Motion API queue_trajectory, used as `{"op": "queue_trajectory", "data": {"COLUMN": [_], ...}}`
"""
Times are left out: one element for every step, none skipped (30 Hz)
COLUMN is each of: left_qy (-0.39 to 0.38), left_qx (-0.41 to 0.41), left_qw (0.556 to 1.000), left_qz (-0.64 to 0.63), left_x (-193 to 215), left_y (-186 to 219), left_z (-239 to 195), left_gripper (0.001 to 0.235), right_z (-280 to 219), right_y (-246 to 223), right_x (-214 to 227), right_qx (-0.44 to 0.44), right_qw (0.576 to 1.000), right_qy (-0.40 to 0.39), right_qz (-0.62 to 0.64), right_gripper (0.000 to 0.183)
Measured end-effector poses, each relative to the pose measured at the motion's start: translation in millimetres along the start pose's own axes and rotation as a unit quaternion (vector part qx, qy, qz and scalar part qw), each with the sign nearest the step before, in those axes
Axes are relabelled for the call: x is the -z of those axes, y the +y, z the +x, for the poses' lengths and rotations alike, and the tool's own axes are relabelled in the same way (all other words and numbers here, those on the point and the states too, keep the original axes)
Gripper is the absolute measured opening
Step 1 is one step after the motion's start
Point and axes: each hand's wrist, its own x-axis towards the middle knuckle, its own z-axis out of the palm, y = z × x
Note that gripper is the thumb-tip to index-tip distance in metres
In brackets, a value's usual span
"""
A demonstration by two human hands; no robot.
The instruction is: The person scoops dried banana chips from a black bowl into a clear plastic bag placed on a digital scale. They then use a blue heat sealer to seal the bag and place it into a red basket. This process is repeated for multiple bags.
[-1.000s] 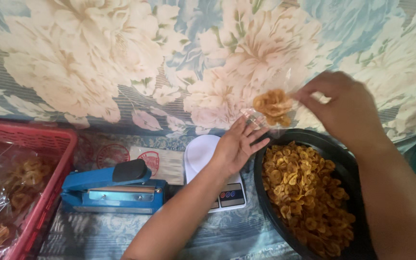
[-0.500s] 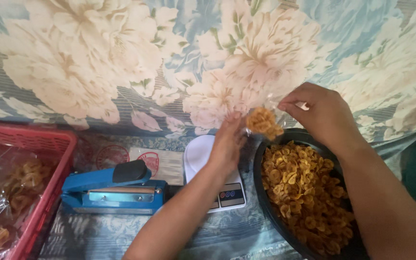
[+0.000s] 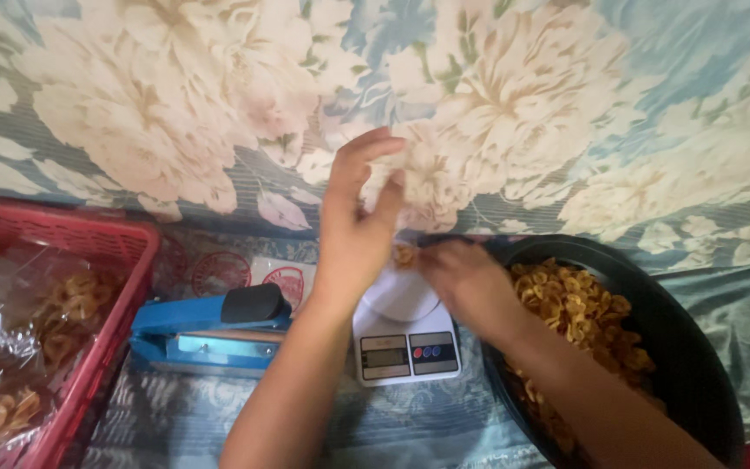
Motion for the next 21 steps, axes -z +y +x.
{"op": "queue_trajectory", "data": {"left_qy": [-0.037,-0.074,-0.111,-0.146,-0.182,-0.216,-0.238,-0.260,-0.282,-0.295,-0.309,-0.323,-0.334,-0.344,-0.353,-0.350,-0.347,-0.344,-0.347,-0.351,-0.355], "left_qx": [-0.001,-0.003,-0.005,-0.016,-0.027,-0.039,-0.040,-0.041,-0.042,-0.032,-0.021,-0.008,-0.001,0.003,0.006,-0.003,-0.011,-0.018,-0.011,-0.006,0.000], "left_qw": [0.998,0.993,0.985,0.976,0.963,0.949,0.942,0.935,0.928,0.920,0.912,0.903,0.900,0.897,0.894,0.897,0.900,0.903,0.901,0.898,0.896], "left_qz": [0.044,0.087,0.129,0.163,0.195,0.227,0.232,0.236,0.240,0.255,0.269,0.282,0.279,0.277,0.274,0.269,0.264,0.259,0.262,0.264,0.266], "left_x": [4,8,10,10,8,7,6,5,5,4,3,2,2,2,1,0,0,-1,-1,-2,-3], "left_y": [4,6,5,3,-1,-6,-10,-13,-15,-17,-18,-19,-19,-19,-18,-18,-17,-17,-17,-17,-16], "left_z": [1,1,0,0,-1,-3,-7,-9,-12,-13,-14,-16,-18,-18,-18,-18,-19,-20,-21,-21,-21], "left_gripper": [0.031,0.033,0.035,0.032,0.030,0.027,0.025,0.022,0.020,0.019,0.018,0.017,0.017,0.017,0.017,0.018,0.018,0.018,0.019,0.019,0.020], "right_z": [-6,-12,-15,-17,-20,-22,-24,-26,-28,-33,-38,-45,-53,-60,-67,-73,-80,-88,-97,-108,-120], "right_y": [-7,-12,-16,-17,-18,-19,-18,-15,-12,-9,-5,-3,-1,3,6,11,16,20,24,27,30], "right_x": [-3,-5,-6,-5,-1,2,7,12,19,25,31,37,43,50,56,62,68,74,79,83,87], "right_qx": [-0.003,-0.006,-0.009,-0.019,-0.029,-0.038,-0.041,-0.044,-0.047,-0.043,-0.040,-0.039,-0.081,-0.122,-0.163,-0.223,-0.282,-0.339,-0.397,-0.453,-0.508], "right_qw": [0.999,0.997,0.993,0.992,0.989,0.987,0.985,0.982,0.979,0.977,0.974,0.970,0.967,0.962,0.955,0.941,0.922,0.900,0.874,0.845,0.812], "right_qy": [-0.037,-0.074,-0.111,-0.118,-0.125,-0.131,-0.131,-0.131,-0.130,-0.123,-0.116,-0.112,-0.133,-0.151,-0.169,-0.189,-0.207,-0.225,-0.233,-0.238,-0.243], "right_qz": [0.012,0.022,0.032,0.050,0.068,0.085,0.106,0.127,0.149,0.169,0.189,0.211,0.203,0.191,0.180,0.172,0.164,0.156,0.156,0.155,0.153], "right_gripper": [0.028,0.028,0.028,0.029,0.029,0.029,0.027,0.025,0.023,0.022,0.022,0.021,0.022,0.022,0.023,0.024,0.024,0.025,0.024,0.028,0.034]}}
